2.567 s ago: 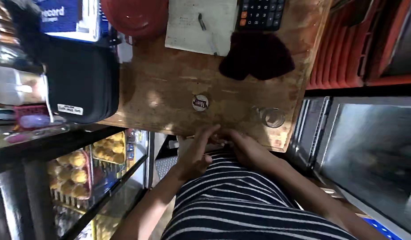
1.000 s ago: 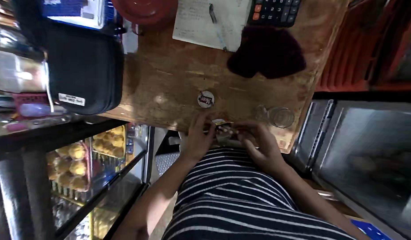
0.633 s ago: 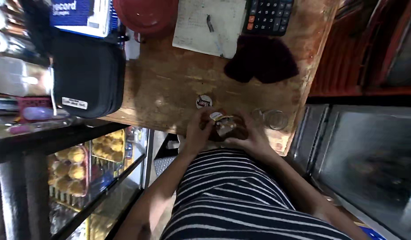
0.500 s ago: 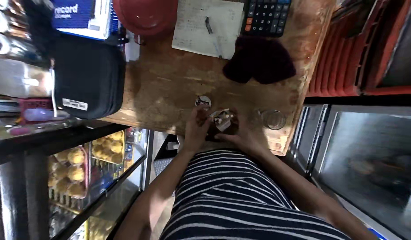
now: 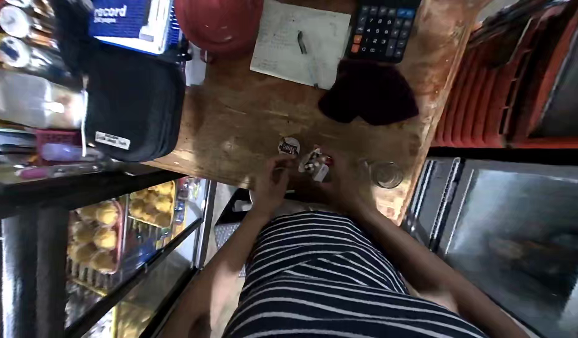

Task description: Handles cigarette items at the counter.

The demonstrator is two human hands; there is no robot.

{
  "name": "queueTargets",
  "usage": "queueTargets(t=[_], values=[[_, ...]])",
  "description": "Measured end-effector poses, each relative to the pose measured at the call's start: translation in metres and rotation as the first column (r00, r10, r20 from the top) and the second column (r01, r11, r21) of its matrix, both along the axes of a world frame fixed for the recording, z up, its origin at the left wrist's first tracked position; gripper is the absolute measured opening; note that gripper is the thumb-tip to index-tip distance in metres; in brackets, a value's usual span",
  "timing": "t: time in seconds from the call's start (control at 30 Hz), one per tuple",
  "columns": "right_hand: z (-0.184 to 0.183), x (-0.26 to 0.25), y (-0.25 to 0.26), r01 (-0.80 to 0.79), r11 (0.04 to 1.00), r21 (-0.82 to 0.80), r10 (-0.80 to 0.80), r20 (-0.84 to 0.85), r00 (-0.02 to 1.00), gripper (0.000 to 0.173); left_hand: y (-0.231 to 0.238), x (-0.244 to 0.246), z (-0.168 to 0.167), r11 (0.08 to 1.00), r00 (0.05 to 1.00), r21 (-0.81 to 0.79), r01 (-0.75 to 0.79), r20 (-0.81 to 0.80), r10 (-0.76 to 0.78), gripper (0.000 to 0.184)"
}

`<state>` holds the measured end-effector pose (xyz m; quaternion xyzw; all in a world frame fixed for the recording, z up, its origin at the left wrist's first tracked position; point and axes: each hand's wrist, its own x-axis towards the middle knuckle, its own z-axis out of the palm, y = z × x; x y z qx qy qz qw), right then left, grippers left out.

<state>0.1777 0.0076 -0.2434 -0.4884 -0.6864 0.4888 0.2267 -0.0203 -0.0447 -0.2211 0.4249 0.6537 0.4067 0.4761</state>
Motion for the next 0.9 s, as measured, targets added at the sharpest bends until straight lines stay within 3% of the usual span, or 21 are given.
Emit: queueTargets(t=[0.1,0.2,0.37,0.43,0.6,0.67,0.77,0.9], values=[[0.001,0.004,0.002,0.005,1.000,-0.025,-0.005,0.001,1.000,0.078,-0.004,-0.009,-0.011,0.999,0.987,-0.015,0.028,-0.160,-0.030,0.029],[0.003,0.005,0.000,0.052,0.994,-0.093,-0.049,0.034,0.998,0.081,-0.018,-0.020,-0.021,0.977,0.917,-0.132,0.167,-0.344,-0.203,0.029],[0.011,0.006,0.005,0.060,0.980,-0.187,-0.037,0.125,0.991,0.082,-0.027,-0.024,-0.024,0.934,0.861,-0.275,0.231,-0.389,-0.327,0.036],[0.015,0.007,0.006,0.043,0.979,-0.199,-0.024,0.095,0.995,0.084,-0.020,-0.021,-0.025,0.926,0.851,-0.258,0.275,-0.383,-0.359,0.046],[0.026,0.011,-0.004,-0.062,0.992,-0.108,0.044,-0.163,0.986,0.084,0.010,-0.001,-0.021,0.870,0.805,-0.131,0.476,-0.333,-0.491,0.085],[0.035,0.014,-0.008,-0.092,0.991,-0.095,0.070,-0.217,0.974,0.083,0.018,0.004,-0.017,0.855,0.802,-0.027,0.517,-0.332,-0.496,0.082],[0.035,0.018,-0.013,-0.076,0.996,-0.055,0.062,-0.219,0.974,0.079,0.025,0.009,-0.015,0.839,0.812,0.138,0.526,-0.377,-0.446,0.059],[0.012,0.022,-0.012,-0.026,0.956,-0.293,0.019,-0.027,0.999,0.080,0.031,0.011,-0.045,0.794,0.678,-0.058,0.605,-0.485,-0.553,0.053]])
